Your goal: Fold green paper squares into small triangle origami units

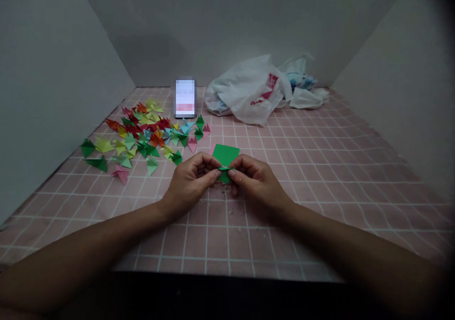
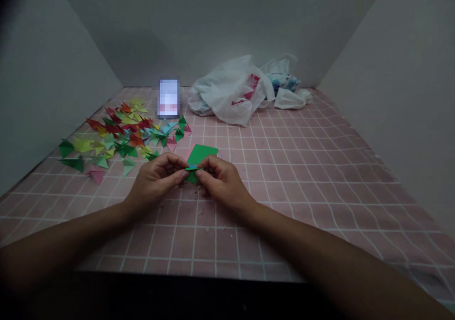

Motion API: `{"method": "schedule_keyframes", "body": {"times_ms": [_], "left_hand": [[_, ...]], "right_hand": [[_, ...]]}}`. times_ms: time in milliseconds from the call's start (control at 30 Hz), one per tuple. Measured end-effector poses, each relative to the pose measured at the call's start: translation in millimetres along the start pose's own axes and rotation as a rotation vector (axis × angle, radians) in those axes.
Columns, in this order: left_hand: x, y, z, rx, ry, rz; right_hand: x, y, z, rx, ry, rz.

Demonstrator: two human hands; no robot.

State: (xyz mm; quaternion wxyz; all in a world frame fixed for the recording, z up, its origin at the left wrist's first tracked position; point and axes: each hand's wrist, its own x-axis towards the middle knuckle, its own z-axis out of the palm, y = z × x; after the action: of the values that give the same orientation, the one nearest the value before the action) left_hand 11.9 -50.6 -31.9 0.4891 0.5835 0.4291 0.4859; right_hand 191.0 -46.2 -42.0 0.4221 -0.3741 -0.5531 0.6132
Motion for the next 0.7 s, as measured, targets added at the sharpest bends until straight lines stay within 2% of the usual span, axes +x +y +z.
{"method": "schedule_keyframes", "body": {"times_ms": [233, 400, 700], "left_hand": [[-1.0, 0.6, -1.4, 0.019, -0.005, 0.003], [-1.7, -2.6, 0.1, -0.036, 0.005, 0.058], [-3.0, -6.8, -2.7, 0.118, -0.002, 0.180]], "right_hand": [[-0.4, 2.5, -0.3, 0.010, 0.016, -0.035], [0.4, 2.7, -1.2, 0.043, 0.019, -0.026], [0.2, 5.7, 2.1, 0.059, 0.009, -0.114]]}}
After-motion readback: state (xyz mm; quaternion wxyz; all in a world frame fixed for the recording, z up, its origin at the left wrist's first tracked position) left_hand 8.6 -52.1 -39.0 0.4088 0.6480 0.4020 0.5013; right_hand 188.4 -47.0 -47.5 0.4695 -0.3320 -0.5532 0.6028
